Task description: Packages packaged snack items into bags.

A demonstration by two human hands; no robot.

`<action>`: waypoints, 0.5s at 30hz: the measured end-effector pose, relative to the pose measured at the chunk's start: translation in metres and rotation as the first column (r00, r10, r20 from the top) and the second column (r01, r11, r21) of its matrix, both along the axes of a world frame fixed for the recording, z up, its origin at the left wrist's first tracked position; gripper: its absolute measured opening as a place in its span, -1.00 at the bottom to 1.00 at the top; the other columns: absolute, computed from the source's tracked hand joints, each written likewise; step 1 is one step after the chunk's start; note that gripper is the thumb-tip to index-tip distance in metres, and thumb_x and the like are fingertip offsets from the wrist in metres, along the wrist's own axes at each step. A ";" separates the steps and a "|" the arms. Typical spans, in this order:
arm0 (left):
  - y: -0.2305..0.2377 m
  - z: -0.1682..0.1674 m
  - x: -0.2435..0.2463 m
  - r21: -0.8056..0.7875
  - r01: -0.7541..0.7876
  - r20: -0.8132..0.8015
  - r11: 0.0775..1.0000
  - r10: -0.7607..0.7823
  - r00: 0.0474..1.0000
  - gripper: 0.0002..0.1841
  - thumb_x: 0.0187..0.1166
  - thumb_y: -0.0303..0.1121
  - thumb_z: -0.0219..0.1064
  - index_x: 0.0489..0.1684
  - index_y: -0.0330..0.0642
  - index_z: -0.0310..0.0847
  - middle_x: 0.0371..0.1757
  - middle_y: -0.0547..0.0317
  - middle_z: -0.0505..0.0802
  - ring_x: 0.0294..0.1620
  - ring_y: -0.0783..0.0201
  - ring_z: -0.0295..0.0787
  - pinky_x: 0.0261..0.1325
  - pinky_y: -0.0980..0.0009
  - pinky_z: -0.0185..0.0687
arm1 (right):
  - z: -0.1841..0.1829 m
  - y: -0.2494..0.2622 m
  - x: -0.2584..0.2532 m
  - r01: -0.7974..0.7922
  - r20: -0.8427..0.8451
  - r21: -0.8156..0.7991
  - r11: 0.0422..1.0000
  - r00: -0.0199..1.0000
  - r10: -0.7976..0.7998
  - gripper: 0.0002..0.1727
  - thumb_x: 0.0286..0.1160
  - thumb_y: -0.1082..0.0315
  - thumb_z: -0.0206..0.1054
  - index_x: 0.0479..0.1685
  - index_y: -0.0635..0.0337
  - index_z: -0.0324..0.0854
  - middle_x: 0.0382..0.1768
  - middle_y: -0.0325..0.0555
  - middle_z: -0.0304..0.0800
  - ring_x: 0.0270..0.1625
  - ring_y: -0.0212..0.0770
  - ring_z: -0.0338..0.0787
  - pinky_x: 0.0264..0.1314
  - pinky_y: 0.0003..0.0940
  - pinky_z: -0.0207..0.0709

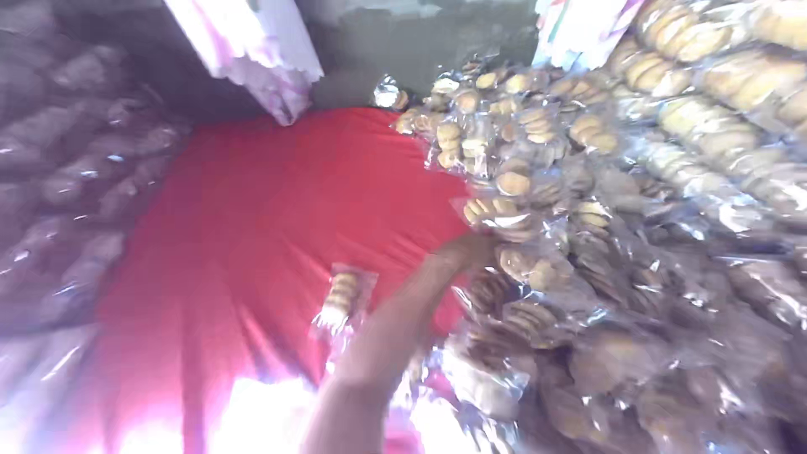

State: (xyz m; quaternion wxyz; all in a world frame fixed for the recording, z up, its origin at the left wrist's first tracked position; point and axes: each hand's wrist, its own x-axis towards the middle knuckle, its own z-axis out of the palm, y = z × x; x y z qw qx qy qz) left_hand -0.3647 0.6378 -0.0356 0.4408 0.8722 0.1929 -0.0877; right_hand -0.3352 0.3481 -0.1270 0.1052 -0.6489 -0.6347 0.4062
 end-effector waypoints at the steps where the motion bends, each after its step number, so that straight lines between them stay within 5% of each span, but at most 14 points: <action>1: 0.001 0.019 -0.035 0.009 -0.030 -0.036 0.999 0.031 0.999 -0.62 0.76 -0.40 0.18 0.45 -0.36 0.60 0.35 -0.26 0.77 0.42 -0.11 0.68 0.55 -0.04 0.41 | 0.012 0.000 -0.001 0.076 -0.053 0.002 0.997 0.996 -0.075 -0.40 0.44 0.28 0.39 0.34 0.64 0.54 0.33 0.57 0.63 0.47 0.45 0.58 0.63 0.27 0.24; 3: -0.006 0.019 -0.122 0.072 -0.317 -0.008 0.946 0.319 0.948 -0.70 0.79 -0.42 0.12 0.25 -0.32 0.70 0.18 -0.21 0.82 0.22 -0.06 0.76 0.37 -0.05 0.56 | 0.020 -0.009 -0.002 0.192 -0.122 0.060 0.980 0.975 -0.183 -0.27 0.38 0.31 0.49 0.47 0.67 0.42 0.45 0.57 0.52 0.58 0.40 0.48 0.73 0.16 0.18; 4: -0.010 0.002 -0.166 0.179 -0.481 0.009 0.858 0.487 0.873 -0.70 0.78 -0.33 0.15 0.31 -0.20 0.70 0.26 -0.12 0.80 0.27 -0.03 0.73 0.37 -0.09 0.57 | 0.017 -0.007 -0.003 0.200 -0.126 0.116 0.973 0.975 -0.185 -0.26 0.37 0.30 0.49 0.50 0.63 0.41 0.48 0.53 0.52 0.60 0.35 0.48 0.74 0.13 0.17; 6: -0.023 -0.051 -0.240 0.337 -0.625 -0.003 0.704 0.665 0.747 -0.47 0.76 -0.11 0.17 0.70 0.02 0.43 0.78 0.03 0.40 0.80 -0.08 0.19 0.72 -0.35 -0.02 | 0.005 0.001 -0.002 0.172 -0.114 0.202 0.964 0.982 -0.151 -0.40 0.43 0.34 0.42 0.43 0.57 0.51 0.41 0.48 0.60 0.54 0.30 0.56 0.67 0.14 0.27; 8: -0.063 -0.091 -0.263 0.386 -0.649 0.042 0.655 0.690 0.722 -0.32 0.76 0.09 -0.03 0.87 0.05 0.12 0.90 0.02 0.11 0.93 -0.16 -0.24 0.76 -0.45 -0.53 | 0.018 0.009 -0.011 0.310 -0.293 0.204 0.929 0.924 -0.244 -0.62 0.51 0.51 0.28 0.26 0.56 0.63 0.26 0.38 0.72 0.41 0.10 0.69 0.56 -0.05 0.47; 10: -0.118 -0.101 -0.237 0.292 -0.689 0.153 0.663 0.679 0.718 -0.33 0.77 0.08 -0.12 0.83 -0.01 0.19 0.88 -0.13 0.12 0.92 -0.23 -0.28 0.76 -0.42 -0.69 | 0.041 0.001 -0.029 0.599 -0.599 -0.057 0.799 0.620 -0.507 -0.67 0.68 0.45 0.15 0.26 0.51 0.58 0.16 0.14 0.74 0.20 -0.24 0.73 0.33 -0.33 0.60; 12: -0.173 -0.087 -0.202 0.002 -0.657 0.199 0.754 0.643 0.739 -0.39 0.79 -0.06 -0.10 0.77 -0.14 0.30 0.88 -0.33 -0.02 0.91 -0.28 -0.35 0.81 -0.29 -0.73 | 0.059 -0.020 -0.041 0.722 -0.723 -0.390 0.571 0.143 -0.675 -0.67 0.79 0.41 -0.03 0.31 0.44 0.44 0.02 -0.01 0.72 -0.03 -0.30 0.76 0.08 -0.36 0.69; 13: -0.192 -0.071 -0.193 -0.150 -0.580 0.187 0.801 0.598 0.779 -0.40 0.80 -0.12 -0.09 0.79 -0.19 0.23 0.89 -0.34 -0.11 0.92 -0.23 -0.34 0.86 -0.17 -0.59 | 0.062 -0.032 -0.042 0.739 -0.721 -0.480 0.473 -0.025 -0.692 -0.67 0.85 0.36 -0.11 0.32 0.39 0.41 -0.03 -0.03 0.76 -0.12 -0.26 0.83 -0.01 -0.33 0.76; 14: -0.205 -0.051 -0.193 -0.258 -0.494 0.155 0.831 0.540 0.827 -0.41 0.82 -0.19 -0.09 0.83 -0.20 0.14 0.90 -0.32 -0.14 0.92 -0.15 -0.28 0.90 -0.03 -0.35 | 0.061 -0.046 -0.042 0.769 -0.719 -0.495 0.404 -0.102 -0.687 -0.64 0.87 0.34 -0.13 0.36 0.39 0.38 -0.02 -0.01 0.75 -0.13 -0.22 0.85 -0.01 -0.29 0.77; 15: -0.213 -0.034 -0.203 -0.282 -0.446 0.137 0.849 0.496 0.858 -0.44 0.83 -0.28 -0.04 0.80 -0.27 0.16 0.88 -0.32 -0.03 0.91 -0.11 -0.13 0.88 0.05 -0.17 | 0.059 -0.063 -0.040 0.823 -0.719 -0.435 0.366 -0.073 -0.692 -0.64 0.87 0.34 -0.12 0.40 0.40 0.34 0.00 -0.02 0.74 -0.11 -0.25 0.84 0.02 -0.32 0.76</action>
